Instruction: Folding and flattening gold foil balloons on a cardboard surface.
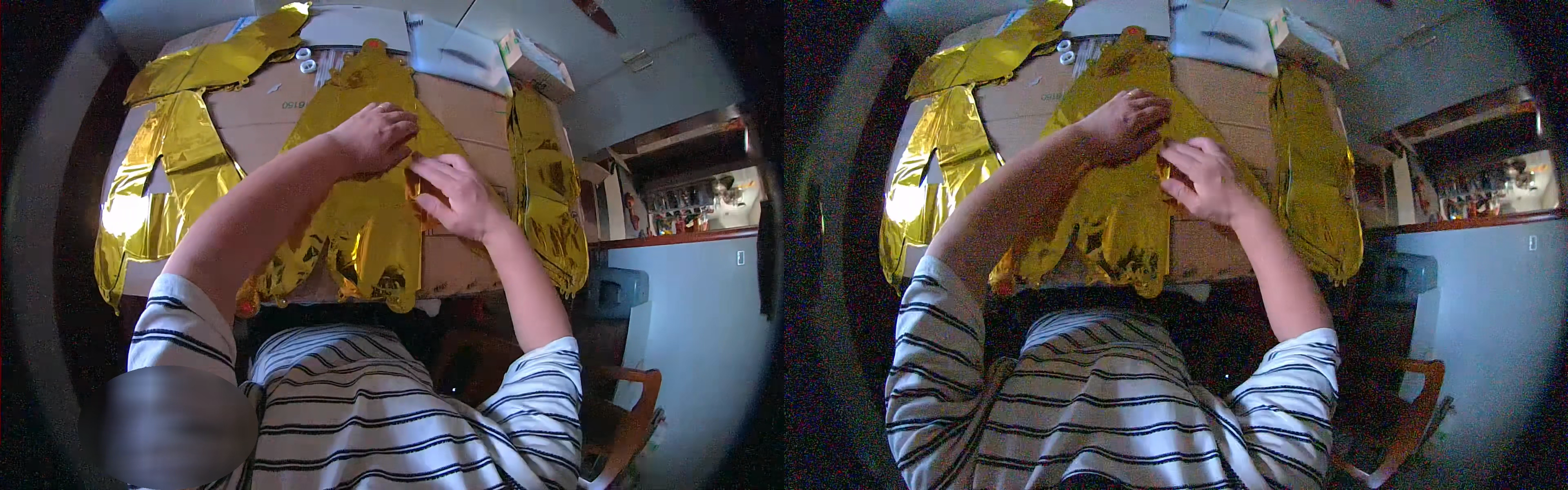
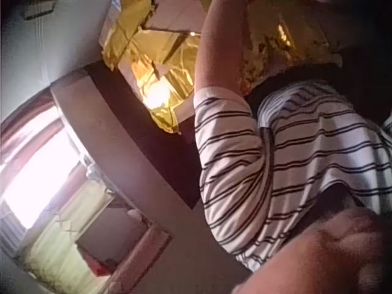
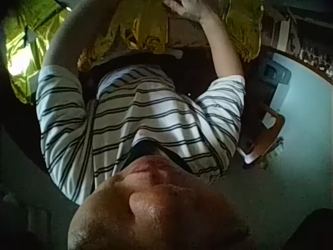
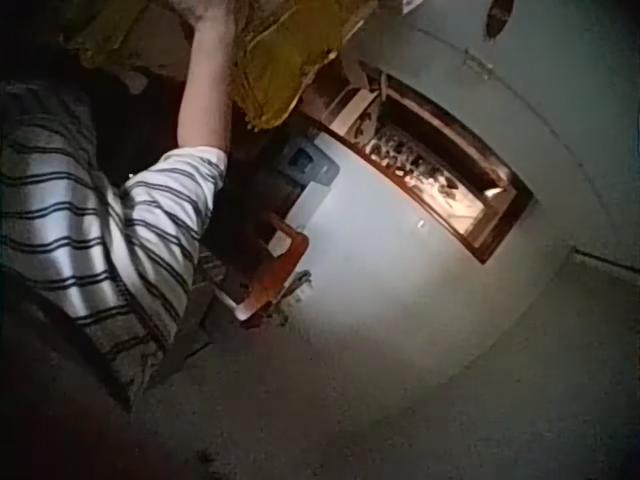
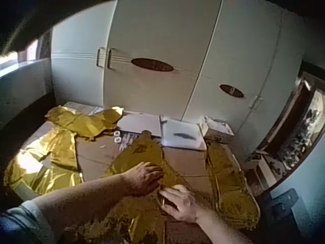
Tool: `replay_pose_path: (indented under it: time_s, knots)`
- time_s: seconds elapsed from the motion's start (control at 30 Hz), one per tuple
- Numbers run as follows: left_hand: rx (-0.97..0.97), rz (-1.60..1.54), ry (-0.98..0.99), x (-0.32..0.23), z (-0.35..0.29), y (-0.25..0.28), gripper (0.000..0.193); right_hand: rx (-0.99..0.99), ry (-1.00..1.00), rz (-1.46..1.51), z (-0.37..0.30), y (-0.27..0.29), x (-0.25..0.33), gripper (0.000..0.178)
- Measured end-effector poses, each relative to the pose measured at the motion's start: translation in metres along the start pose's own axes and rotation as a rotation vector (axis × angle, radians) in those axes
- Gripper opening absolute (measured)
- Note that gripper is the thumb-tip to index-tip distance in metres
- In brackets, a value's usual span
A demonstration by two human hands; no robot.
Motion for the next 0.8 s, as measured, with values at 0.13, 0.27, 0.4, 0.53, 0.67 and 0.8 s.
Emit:
replay_pose_path:
  time_s: [0.13,0.27,0.4,0.53,0.67,0.8]
  knots:
    - [-0.008,0.016,0.034,-0.007,-0.002,0.003,0.038,-0.208,-0.108,0.121,-0.019,0.022,0.004,0.041]
    - [-0.091,-0.042,0.054,-0.005,-0.001,0.008,0.034,-0.259,-0.188,0.010,-0.060,0.016,0.021,0.035]
    - [-0.115,0.053,-0.044,-0.015,0.003,0.015,0.028,-0.303,-0.201,-0.064,-0.064,0.009,0.039,0.034]
    - [-0.119,0.143,-0.206,-0.034,0.001,0.018,0.024,-0.250,-0.231,-0.157,-0.059,0.007,0.047,0.039]
    - [-0.003,0.068,-0.147,-0.043,0.003,0.013,0.019,-0.230,-0.222,-0.240,-0.056,0.005,0.053,0.038]
    - [-0.041,-0.047,-0.277,-0.059,-0.010,0.013,0.015,-0.192,-0.238,-0.279,-0.055,0.003,0.053,0.037]
Point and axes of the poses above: each hand's wrist, its own z-axis towards the middle knuckle, its own y-axis out of the back of the hand, x = y × z, the point moved 10 cm from there along z, towards the middle knuckle, and after that the axes turned 8 degrees about -z, right-handed, at the moved point
